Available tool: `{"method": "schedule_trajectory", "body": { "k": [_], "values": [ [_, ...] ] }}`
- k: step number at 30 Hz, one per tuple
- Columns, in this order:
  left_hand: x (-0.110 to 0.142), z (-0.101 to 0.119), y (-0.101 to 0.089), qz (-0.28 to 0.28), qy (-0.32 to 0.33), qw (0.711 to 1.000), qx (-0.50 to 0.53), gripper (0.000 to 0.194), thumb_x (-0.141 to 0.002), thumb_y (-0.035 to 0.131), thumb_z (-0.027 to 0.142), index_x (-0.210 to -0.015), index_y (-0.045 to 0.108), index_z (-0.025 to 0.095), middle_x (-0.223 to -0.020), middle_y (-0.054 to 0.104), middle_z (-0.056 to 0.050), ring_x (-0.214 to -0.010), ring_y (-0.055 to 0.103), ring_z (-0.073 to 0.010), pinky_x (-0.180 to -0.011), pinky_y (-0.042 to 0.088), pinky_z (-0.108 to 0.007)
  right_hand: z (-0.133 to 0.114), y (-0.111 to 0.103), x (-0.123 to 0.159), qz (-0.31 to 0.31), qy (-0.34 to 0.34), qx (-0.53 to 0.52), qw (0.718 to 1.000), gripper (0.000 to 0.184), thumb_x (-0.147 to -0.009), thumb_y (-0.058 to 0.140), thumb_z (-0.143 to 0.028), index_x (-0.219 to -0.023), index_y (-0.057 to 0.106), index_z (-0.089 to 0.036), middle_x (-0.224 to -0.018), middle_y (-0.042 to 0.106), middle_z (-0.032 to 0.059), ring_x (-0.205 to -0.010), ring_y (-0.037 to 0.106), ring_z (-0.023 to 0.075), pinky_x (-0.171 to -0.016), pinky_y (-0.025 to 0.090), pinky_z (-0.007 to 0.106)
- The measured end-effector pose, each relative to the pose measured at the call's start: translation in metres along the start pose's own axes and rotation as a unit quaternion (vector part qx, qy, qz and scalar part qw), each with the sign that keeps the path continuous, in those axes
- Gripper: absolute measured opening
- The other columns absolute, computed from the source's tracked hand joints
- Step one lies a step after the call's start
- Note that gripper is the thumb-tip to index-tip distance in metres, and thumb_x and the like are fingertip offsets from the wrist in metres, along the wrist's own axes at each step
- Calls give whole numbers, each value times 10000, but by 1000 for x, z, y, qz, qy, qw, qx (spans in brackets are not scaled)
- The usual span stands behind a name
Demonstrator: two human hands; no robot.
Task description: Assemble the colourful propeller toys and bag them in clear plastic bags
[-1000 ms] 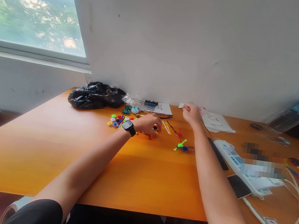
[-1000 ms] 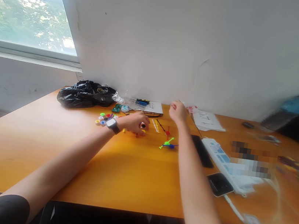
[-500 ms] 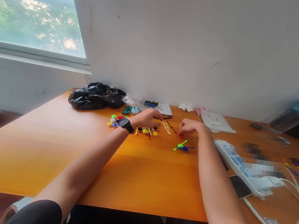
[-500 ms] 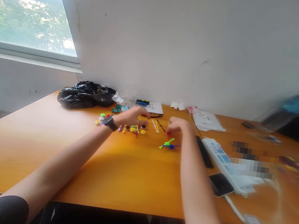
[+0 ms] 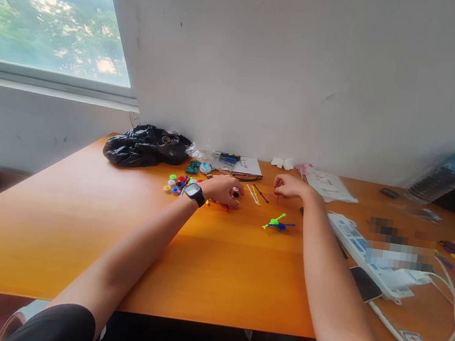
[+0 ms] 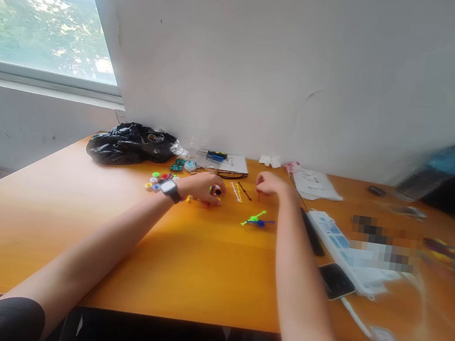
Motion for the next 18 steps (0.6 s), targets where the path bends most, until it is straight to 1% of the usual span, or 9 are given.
{"method": "schedule_trajectory", "body": {
  "k": [2,5,9,13,18],
  "values": [
    [1,-1,0,-1,-6,1000,8,413,-763,851,465,-1097,814,226,-994,809,-60,-859,745,-233,-737,508,-270,-1,-5,0,48,-12,-11,999,163,-722,708,-163,-874,680,-214,-945,793,55,-800,707,199,-639,470,265],
    [3,-3,-1,4,-10,1000,18,374,-777,841,437,-1078,817,215,-971,808,-62,-839,742,-227,-735,505,-273,-7,-9,4,83,-33,-42,995,134,-769,671,-170,-896,661,-211,-935,796,59,-791,711,193,-649,475,266],
    [3,-2,-3,4,-8,1000,21,345,-797,832,412,-1069,817,201,-968,810,-62,-836,741,-224,-741,502,-277,-23,-12,16,97,-70,-95,988,73,-812,632,-169,-873,632,-209,-808,771,40,-734,710,189,-660,494,273],
    [3,1,-4,16,11,1000,14,333,-802,827,411,-1066,817,208,-1049,814,-65,-886,747,-231,-763,501,-278,-38,-13,26,104,-105,-148,978,63,-824,638,-161,-854,617,-212,-854,776,39,-709,711,186,-662,522,286],
    [3,-1,-2,9,9,1000,-5,319,-814,819,446,-1024,823,206,-999,816,-70,-879,751,-239,-782,514,-287,-46,-11,25,109,-143,-190,965,88,-815,678,-167,-870,618,-200,-826,760,43,-665,685,169,-632,519,276]
  ]
}}
Point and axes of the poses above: each hand's wrist, its own x-axis away from the middle knuckle, its own y-axis out of the palm, z = x × y, the point moved 3 cm from there along -x, towards the middle knuckle
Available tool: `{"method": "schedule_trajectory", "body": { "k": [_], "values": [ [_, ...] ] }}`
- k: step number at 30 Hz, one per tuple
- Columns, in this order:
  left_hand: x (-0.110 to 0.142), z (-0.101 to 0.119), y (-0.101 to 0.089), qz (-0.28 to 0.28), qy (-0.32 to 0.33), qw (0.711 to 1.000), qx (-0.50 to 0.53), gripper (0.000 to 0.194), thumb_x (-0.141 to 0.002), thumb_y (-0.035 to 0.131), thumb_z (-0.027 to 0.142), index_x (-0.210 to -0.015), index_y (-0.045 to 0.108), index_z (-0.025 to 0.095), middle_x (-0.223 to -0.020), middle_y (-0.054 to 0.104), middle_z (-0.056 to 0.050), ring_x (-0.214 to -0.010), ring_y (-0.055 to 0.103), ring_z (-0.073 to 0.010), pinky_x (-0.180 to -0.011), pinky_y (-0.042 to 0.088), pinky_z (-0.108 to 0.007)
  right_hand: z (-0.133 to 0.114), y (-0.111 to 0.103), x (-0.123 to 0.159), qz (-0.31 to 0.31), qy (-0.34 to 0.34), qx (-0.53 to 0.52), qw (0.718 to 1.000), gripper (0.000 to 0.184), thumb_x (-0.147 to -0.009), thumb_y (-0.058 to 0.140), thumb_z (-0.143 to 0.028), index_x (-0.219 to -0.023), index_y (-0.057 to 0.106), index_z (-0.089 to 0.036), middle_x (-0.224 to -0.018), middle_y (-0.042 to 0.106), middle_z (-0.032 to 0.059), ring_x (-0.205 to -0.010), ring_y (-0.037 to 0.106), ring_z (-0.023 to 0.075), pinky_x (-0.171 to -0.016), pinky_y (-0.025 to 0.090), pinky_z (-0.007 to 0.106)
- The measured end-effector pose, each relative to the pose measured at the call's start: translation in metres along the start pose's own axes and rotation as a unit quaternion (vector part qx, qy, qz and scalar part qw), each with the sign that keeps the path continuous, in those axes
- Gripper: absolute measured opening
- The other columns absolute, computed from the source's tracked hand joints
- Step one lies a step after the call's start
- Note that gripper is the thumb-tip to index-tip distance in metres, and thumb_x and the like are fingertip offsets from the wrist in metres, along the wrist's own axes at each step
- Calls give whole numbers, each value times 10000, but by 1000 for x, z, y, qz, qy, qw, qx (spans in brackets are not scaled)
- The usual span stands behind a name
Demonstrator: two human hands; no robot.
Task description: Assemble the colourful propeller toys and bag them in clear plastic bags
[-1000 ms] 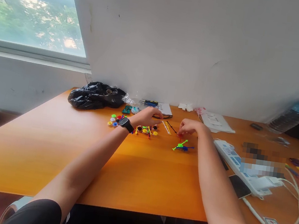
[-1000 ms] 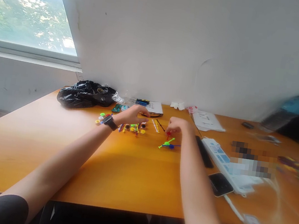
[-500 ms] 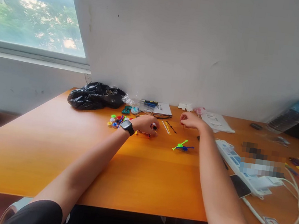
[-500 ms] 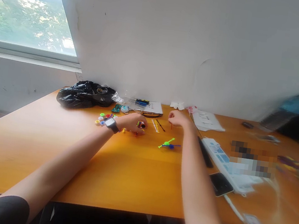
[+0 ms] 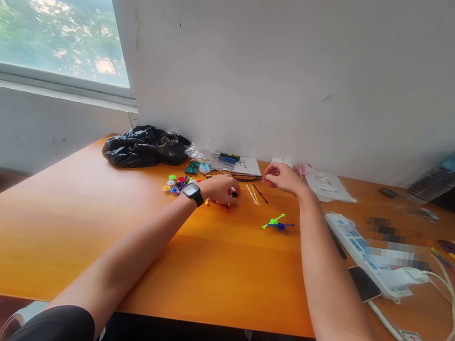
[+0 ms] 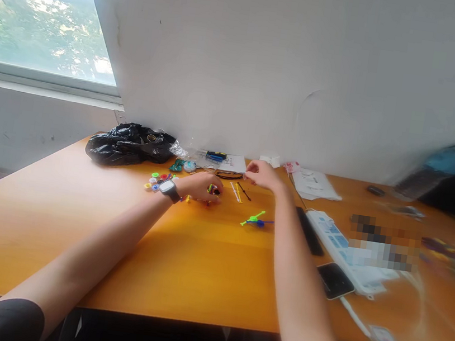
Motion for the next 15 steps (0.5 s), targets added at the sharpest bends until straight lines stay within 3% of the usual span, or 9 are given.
{"method": "schedule_trajectory", "body": {
  "k": [4,7,9,12,15],
  "values": [
    [-1,-2,-3,40,18,999,12,367,-822,813,411,-1115,803,191,-1130,801,-97,-1013,747,-277,-894,549,-317,1,6,-5,-8,-18,-25,999,97,-797,712,-187,-859,638,-193,-807,753,35,-636,658,148,-609,512,260],
    [-6,1,-7,138,39,985,90,442,-912,745,391,-1303,718,188,-1260,764,-118,-1172,719,-285,-1021,548,-352,-4,12,-7,-10,-29,-98,995,188,-763,776,-216,-864,619,-202,-745,723,16,-625,650,151,-599,523,262],
    [-10,4,-9,203,41,964,167,447,-964,702,385,-1357,658,176,-1286,746,-139,-1169,728,-262,-1003,572,-346,-10,16,-6,-6,-31,-177,984,304,-729,821,-232,-928,591,-215,-728,701,-8,-612,641,148,-592,525,264],
    [-17,13,-11,258,47,934,243,321,-989,676,324,-1266,660,163,-1213,757,-135,-1009,765,-200,-878,612,-289,-22,22,-4,-16,-38,-279,959,467,-704,853,-255,-1073,568,-222,-769,705,-24,-646,649,145,-624,531,267],
    [-19,22,-15,306,54,922,232,127,-962,671,212,-1073,696,156,-1051,775,-90,-904,752,-163,-827,604,-259,-32,26,-1,-47,-46,-314,947,457,-706,861,-303,-1064,598,-197,-766,692,-13,-671,629,136,-633,497,253]
  ]
}}
Point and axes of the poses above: each hand's wrist, its own x-axis away from the middle knuckle, its own y-axis out of the palm, z = x × y, the point moved 3 cm from there along -x, towards the middle knuckle
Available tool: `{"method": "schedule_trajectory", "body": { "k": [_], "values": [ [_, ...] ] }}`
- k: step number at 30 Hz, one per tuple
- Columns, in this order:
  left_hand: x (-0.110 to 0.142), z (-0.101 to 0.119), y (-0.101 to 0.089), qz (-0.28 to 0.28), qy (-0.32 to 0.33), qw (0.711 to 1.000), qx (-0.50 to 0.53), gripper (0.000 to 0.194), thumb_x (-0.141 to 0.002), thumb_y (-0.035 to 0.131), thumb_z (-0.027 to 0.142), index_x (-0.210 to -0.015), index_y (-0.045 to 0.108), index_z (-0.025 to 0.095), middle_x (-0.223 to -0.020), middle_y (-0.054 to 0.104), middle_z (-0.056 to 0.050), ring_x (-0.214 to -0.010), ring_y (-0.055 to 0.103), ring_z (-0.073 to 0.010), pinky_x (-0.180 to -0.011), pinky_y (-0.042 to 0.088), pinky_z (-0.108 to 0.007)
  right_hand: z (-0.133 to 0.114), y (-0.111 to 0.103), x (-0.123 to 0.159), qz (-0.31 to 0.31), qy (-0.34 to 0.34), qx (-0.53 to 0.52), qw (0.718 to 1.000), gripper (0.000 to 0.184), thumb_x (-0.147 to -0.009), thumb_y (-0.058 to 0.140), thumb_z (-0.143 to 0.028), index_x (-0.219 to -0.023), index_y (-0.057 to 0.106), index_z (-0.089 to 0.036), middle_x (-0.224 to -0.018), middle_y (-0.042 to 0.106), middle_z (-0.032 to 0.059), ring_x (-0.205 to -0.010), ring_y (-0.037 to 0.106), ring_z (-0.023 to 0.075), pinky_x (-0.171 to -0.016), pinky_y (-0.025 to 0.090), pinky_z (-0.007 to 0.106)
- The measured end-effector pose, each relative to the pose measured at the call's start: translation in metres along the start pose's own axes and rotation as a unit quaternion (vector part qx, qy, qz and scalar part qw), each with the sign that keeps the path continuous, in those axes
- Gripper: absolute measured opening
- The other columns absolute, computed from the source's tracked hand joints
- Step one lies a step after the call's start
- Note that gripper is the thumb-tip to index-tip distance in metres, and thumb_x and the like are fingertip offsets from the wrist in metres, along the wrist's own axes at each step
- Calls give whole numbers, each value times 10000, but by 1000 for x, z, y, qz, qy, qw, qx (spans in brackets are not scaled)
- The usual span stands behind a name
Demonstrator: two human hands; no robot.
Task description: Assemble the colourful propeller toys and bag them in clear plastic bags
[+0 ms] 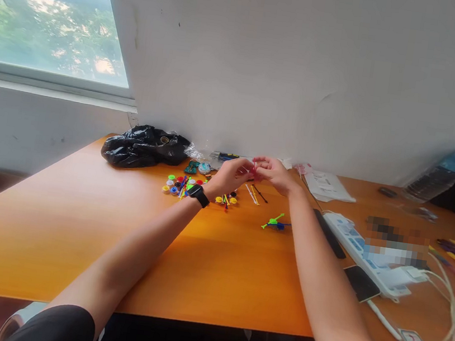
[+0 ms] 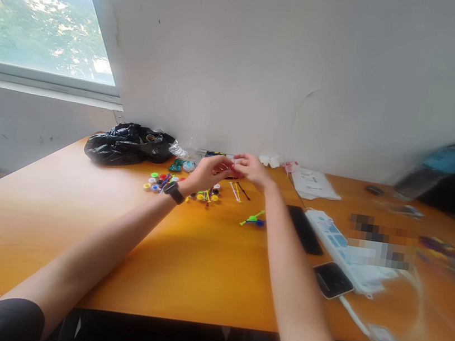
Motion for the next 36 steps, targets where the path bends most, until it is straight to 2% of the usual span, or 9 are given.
{"method": "schedule_trajectory", "body": {
  "k": [6,10,12,16,22,26,29,33,36],
  "values": [
    [-2,0,2,-2,-10,1000,11,80,-882,711,202,-920,675,142,-890,754,-48,-796,718,-151,-751,585,-250,8,7,-1,-83,11,3,996,317,-739,808,-386,-861,596,-184,-687,550,-40,-593,451,85,-556,327,224],
    [-1,-10,10,-27,-24,999,7,84,-875,674,192,-940,697,144,-856,748,-30,-773,694,-144,-716,545,-236,18,5,-1,-78,29,86,993,282,-828,704,-431,-789,554,-195,-630,418,-60,-554,339,88,-526,273,238],
    [1,-16,16,-47,-43,998,-17,86,-883,675,214,-922,712,146,-837,752,-32,-776,695,-153,-714,533,-241,26,0,-2,-56,62,193,978,275,-882,646,-439,-787,544,-202,-636,443,-46,-567,383,103,-540,318,243],
    [9,-24,26,-99,-71,983,-136,74,-831,749,226,-877,746,167,-901,786,-57,-858,721,-211,-784,537,-291,45,-13,-3,-36,147,395,906,208,-892,633,-350,-773,622,-180,-631,559,3,-622,512,152,-593,389,268],
    [16,-26,35,-178,-80,936,-293,168,-867,697,228,-983,818,223,-925,804,-78,-939,733,-280,-869,527,-351,45,-34,-3,-40,161,451,877,168,-807,735,-316,-901,752,-178,-984,791,97,-969,693,256,-766,478,275],
    [15,-28,30,-183,-98,919,-334,138,-882,682,276,-905,810,229,-870,789,-76,-912,730,-273,-880,516,-351,28,-43,8,-182,165,448,859,247,-737,814,-371,-924,788,-211,-1052,805,55,-1016,706,261,-801,485,282],
    [16,-32,26,-182,-112,915,-343,140,-871,679,289,-925,796,234,-898,791,-68,-903,728,-261,-850,517,-331,23,-41,20,-304,217,437,818,413,-603,911,-415,-953,805,-224,-1039,800,35,-982,696,249,-764,469,280],
    [17,-36,24,-185,-127,914,-337,144,-863,663,271,-942,777,234,-914,791,-57,-881,729,-252,-784,519,-312,31,-36,25,-342,296,468,759,520,-479,961,-418,-939,823,-219,-866,759,17,-816,644,201,-633,398,270],
    [17,-36,23,-191,-129,915,-332,142,-859,673,266,-950,778,234,-934,795,-54,-889,735,-253,-771,520,-306,37,-35,24,-339,321,459,756,496,-480,956,-394,-924,823,-217,-756,709,-3,-723,607,171,-584,364,263]
  ]
}}
Point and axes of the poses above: each hand's wrist, its own x-axis away from the middle knuckle, its own y-axis out of the palm, z = x × y, the point moved 3 cm from there along -x, towards the middle knuckle
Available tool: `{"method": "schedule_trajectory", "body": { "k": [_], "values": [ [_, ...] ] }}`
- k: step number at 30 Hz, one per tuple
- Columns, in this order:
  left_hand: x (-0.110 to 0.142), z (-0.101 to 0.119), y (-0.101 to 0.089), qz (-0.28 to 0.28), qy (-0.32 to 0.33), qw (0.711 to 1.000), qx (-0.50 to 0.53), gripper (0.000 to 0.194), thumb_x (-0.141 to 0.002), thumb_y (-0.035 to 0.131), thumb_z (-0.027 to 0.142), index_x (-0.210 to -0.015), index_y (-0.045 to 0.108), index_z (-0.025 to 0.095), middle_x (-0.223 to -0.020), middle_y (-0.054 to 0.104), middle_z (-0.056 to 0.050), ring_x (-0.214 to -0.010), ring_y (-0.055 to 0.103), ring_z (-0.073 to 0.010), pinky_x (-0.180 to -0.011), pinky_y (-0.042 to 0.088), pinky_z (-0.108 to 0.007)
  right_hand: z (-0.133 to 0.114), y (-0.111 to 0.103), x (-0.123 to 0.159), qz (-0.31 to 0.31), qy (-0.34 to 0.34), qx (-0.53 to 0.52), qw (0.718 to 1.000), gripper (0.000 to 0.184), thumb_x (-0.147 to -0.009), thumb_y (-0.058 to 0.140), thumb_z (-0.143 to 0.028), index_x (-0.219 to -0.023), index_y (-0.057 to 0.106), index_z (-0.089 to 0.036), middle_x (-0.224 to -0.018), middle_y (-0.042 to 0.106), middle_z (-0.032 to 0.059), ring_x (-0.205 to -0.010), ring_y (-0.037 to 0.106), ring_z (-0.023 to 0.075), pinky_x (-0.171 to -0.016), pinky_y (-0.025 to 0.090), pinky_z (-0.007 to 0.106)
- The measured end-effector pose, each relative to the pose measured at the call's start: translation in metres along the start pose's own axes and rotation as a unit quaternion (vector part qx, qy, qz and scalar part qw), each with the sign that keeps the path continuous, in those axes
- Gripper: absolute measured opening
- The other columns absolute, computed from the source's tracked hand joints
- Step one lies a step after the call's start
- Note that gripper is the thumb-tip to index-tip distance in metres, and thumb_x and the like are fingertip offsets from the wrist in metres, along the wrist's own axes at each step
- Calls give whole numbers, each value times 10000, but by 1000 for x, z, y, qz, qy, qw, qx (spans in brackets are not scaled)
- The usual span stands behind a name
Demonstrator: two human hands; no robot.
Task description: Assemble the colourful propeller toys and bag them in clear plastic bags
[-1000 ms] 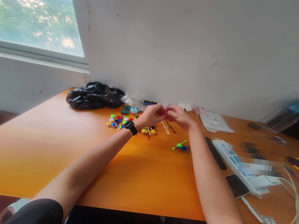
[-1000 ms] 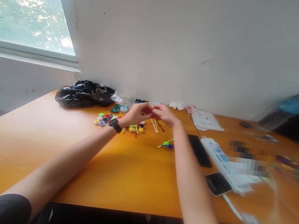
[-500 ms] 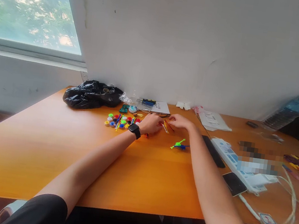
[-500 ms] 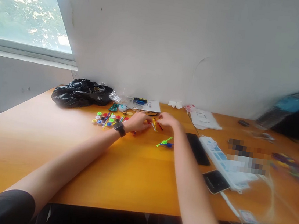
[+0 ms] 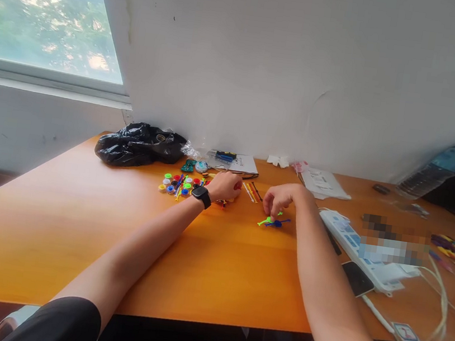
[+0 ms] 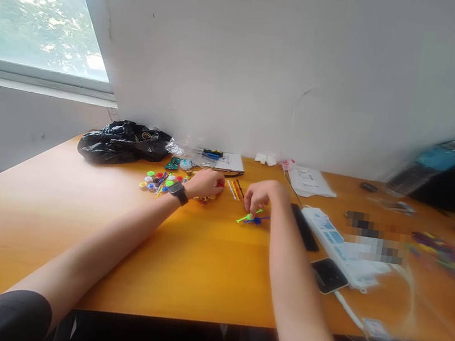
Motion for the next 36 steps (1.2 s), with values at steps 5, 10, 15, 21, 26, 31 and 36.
{"method": "schedule_trajectory", "body": {
  "k": [5,10,15,21,26,31,36],
  "values": [
    [-1,-5,-12,4,5,1000,28,248,-872,703,291,-1100,782,233,-1118,803,-68,-1013,740,-274,-812,535,-311,2,-1,5,47,-13,-75,996,349,-492,967,-316,-763,792,-184,-622,648,0,-638,600,171,-596,421,278],
    [-5,-9,-39,71,36,989,123,166,-927,667,289,-1009,790,213,-1015,810,-69,-941,743,-246,-788,541,-301,2,-6,12,116,-55,-122,984,177,-616,882,-234,-735,774,-161,-690,706,48,-659,631,183,-640,478,294],
    [-6,4,-56,110,81,963,231,175,-946,689,310,-1024,770,176,-990,803,-59,-879,738,-186,-778,540,-269,-10,-18,19,251,-198,-268,909,159,-712,821,-271,-798,734,-171,-748,710,52,-720,660,194,-718,543,315],
    [-2,26,-55,130,134,926,329,244,-894,786,349,-1024,720,153,-1020,776,-78,-909,724,-173,-819,570,-264,-29,-25,23,333,-301,-384,807,186,-755,786,-300,-820,666,-174,-740,676,30,-725,624,156,-702,506,276],
    [-4,27,-46,150,139,916,344,142,-874,749,256,-897,659,149,-886,738,-55,-814,692,-150,-761,559,-251,-38,-22,18,317,-320,-380,808,210,-723,756,-310,-775,596,-185,-660,544,-29,-634,492,113,-617,399,256],
    [-5,20,-39,134,118,927,329,104,-774,687,135,-877,673,148,-757,693,0,-684,623,-116,-628,477,-211,-44,-17,5,292,-288,-306,859,282,-779,725,-436,-795,577,-197,-650,432,-54,-591,351,102,-560,277,251],
    [-2,12,-31,45,101,948,297,151,-826,710,232,-920,787,142,-741,743,-27,-673,663,-148,-616,471,-235,-27,-17,-14,361,-134,-181,905,361,-846,675,-515,-728,527,-208,-629,464,-31,-601,407,128,-562,283,266]
  ]
}}
Point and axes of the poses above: each hand's wrist, its own x-axis away from the middle knuckle, its own y-axis out of the palm, z = x × y, the point moved 3 cm from there along -x, towards the middle knuckle
